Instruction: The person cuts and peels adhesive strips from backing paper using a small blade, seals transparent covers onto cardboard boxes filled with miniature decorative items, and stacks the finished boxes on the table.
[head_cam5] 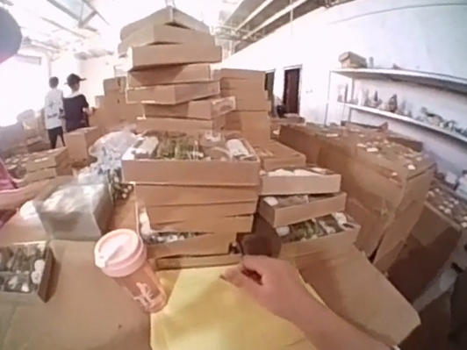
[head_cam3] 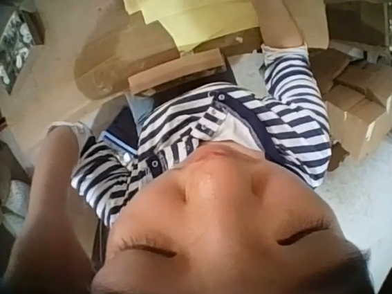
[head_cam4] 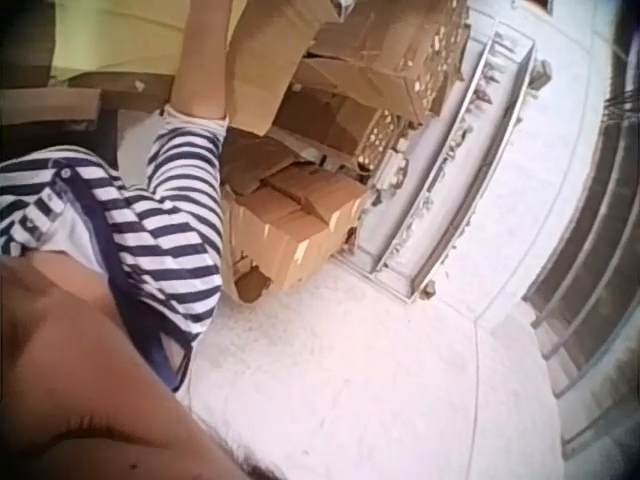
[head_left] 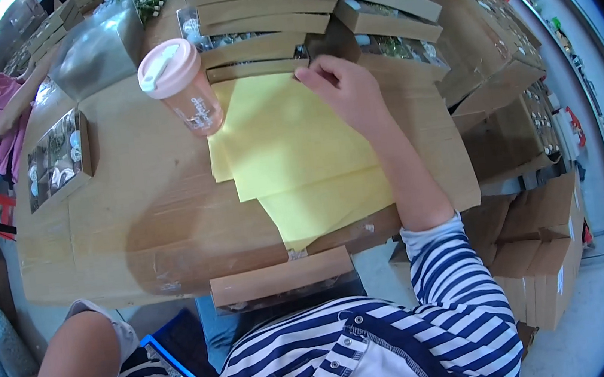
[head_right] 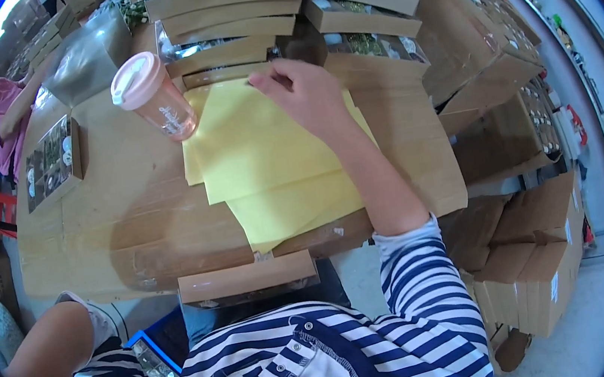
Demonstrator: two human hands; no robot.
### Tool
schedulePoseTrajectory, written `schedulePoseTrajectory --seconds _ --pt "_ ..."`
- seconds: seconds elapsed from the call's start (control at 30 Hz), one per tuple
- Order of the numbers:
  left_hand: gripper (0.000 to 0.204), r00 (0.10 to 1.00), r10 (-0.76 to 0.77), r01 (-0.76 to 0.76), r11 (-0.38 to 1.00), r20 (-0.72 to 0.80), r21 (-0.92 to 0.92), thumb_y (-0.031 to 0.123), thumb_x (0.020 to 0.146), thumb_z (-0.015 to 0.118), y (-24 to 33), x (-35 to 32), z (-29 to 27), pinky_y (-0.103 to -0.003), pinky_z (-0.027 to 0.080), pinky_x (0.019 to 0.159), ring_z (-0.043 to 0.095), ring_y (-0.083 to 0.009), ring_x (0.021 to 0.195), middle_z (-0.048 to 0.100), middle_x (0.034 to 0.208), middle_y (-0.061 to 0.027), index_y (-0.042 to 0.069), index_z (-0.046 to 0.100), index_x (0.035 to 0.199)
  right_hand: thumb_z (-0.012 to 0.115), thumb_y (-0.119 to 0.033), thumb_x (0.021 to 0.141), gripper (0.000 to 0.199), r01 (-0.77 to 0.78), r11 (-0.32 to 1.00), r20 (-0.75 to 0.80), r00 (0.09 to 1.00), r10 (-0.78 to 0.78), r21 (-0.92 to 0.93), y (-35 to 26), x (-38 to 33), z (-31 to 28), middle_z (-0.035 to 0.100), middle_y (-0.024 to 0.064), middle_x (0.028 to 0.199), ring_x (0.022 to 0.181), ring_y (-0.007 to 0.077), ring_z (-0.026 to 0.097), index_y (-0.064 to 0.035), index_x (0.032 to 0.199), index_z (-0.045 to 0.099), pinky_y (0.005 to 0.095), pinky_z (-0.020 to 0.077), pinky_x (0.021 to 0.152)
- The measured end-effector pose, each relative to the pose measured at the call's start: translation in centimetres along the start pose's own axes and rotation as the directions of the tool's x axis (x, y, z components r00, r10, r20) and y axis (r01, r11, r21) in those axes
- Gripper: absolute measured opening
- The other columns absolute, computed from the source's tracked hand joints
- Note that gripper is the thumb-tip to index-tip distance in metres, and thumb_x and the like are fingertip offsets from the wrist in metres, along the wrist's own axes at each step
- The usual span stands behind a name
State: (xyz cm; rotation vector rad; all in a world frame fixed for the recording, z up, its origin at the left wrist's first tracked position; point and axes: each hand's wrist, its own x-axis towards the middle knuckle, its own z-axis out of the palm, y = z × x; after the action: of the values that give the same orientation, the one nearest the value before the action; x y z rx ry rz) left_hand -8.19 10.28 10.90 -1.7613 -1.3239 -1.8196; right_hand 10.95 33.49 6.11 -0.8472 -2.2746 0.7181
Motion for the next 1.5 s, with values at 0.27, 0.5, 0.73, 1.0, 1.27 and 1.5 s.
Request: schedulePoseTrajectory --seconds 0.27,0.5,0.73,1.0,1.27,1.5 --pt "0.013 0.862 -0.384 0.493 0.785 0.330 -0.375 0.009 0.093 0.065 -1.0 -2.2 6.0 -0.037 0.047 0.094 0.059 -0.0243 0.109 0.065 0.108 -0.0082 0.002 0.067 0.104 0.070 -0.043 0.088 0.039 -0.107 0.946 0.295 0.934 0.201 -0.307 3.8 -3.1 -1.1 0.064 0.0090 0.070 0.064 0.0207 0.060 -0.0044 0.085 0.070 0.0334 0.0461 0.062" --pt "0.044 0.699 -0.033 -0.099 0.985 0.714 0.142 0.028 0.091 0.069 -7.3 -11.0 12.8 -0.045 0.042 0.108 0.053 -0.0349 0.127 0.060 0.132 -0.0156 0.004 0.057 0.126 0.068 -0.049 0.085 0.041 -0.026 0.920 0.308 0.938 0.157 -0.391 5.9 -3.5 1.0 0.069 0.0091 0.077 0.076 0.0283 0.067 -0.0081 0.082 0.070 0.0399 0.0508 0.067" --pt "0.040 0.665 -0.261 0.115 0.962 0.700 0.250 0.025 0.095 0.064 -9.9 -10.7 11.6 -0.046 0.040 0.111 0.047 -0.0355 0.136 0.057 0.138 -0.0136 0.005 0.056 0.129 0.075 -0.043 0.082 0.038 -0.064 0.972 0.142 0.985 0.098 -0.225 5.1 -4.0 2.4 0.065 0.0082 0.074 0.069 0.0253 0.064 -0.0055 0.079 0.067 0.0384 0.0487 0.064" --pt "0.029 0.730 -0.267 0.123 0.957 0.629 0.264 0.024 0.088 0.072 -9.8 -9.8 11.4 -0.044 0.047 0.100 0.058 -0.0325 0.117 0.065 0.117 -0.0108 0.005 0.069 0.110 0.075 -0.038 0.082 0.032 0.141 0.940 0.077 0.989 -0.123 -0.310 5.4 -4.7 5.2 0.064 0.0053 0.074 0.072 0.0265 0.064 -0.0084 0.078 0.064 0.0404 0.0484 0.068" --pt "0.029 0.703 -0.338 0.216 0.940 0.626 0.265 0.022 0.088 0.074 -8.7 -9.7 11.2 -0.041 0.045 0.101 0.055 -0.0294 0.117 0.062 0.119 -0.0096 0.004 0.069 0.110 0.073 -0.039 0.083 0.030 0.129 0.936 0.141 0.986 -0.086 -0.326 5.4 -4.7 4.9 0.066 0.0049 0.074 0.073 0.0271 0.065 -0.0101 0.078 0.065 0.0412 0.0463 0.071" --pt "0.026 0.699 -0.323 0.214 0.946 0.639 0.244 0.020 0.088 0.074 -9.3 -10.0 11.4 -0.041 0.045 0.100 0.055 -0.0296 0.116 0.062 0.118 -0.0094 0.005 0.069 0.109 0.074 -0.041 0.082 0.033 0.104 0.952 0.187 0.981 -0.051 -0.289 5.2 -4.9 4.7 0.065 0.0048 0.071 0.070 0.0263 0.062 -0.0096 0.078 0.064 0.0393 0.0450 0.072"
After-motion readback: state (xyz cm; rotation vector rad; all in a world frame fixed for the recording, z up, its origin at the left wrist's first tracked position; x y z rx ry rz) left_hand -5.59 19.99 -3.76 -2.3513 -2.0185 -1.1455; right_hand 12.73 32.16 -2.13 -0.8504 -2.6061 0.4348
